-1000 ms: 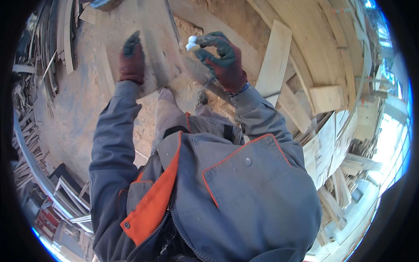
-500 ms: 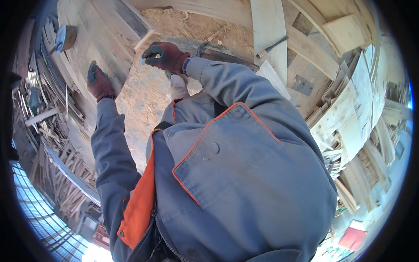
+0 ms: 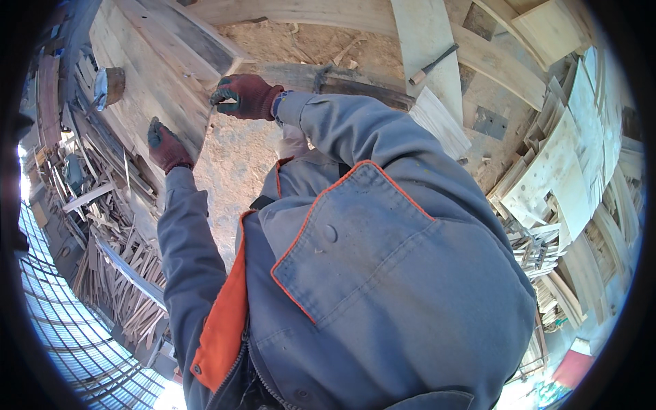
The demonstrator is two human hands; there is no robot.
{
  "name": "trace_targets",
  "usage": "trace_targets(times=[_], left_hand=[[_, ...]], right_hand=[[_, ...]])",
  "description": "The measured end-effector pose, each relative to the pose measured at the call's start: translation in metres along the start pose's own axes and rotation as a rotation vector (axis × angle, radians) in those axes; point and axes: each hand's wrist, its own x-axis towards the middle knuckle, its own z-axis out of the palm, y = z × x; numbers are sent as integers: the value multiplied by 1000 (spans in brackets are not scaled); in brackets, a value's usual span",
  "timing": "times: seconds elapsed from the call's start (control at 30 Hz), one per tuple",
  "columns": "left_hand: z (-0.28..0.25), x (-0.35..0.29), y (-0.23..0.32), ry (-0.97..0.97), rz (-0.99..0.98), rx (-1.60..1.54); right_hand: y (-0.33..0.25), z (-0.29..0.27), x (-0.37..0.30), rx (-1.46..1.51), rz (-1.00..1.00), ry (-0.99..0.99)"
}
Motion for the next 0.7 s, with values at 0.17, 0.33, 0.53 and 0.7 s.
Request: trace_targets(times=[0.17, 0.33, 0.53, 0.7], left_hand=[[0, -3, 5, -10, -40, -49], [-1, -5, 11, -12, -55, -23], [1, -3, 4, 24, 31, -37], [0, -5, 8, 36, 67, 35]], right_hand=[[3, -2, 2, -45, 11, 9], [11, 9, 1, -49, 48, 54], [-2, 28, -11, 359, 420, 75], [-11, 38, -14, 450, 526, 183]])
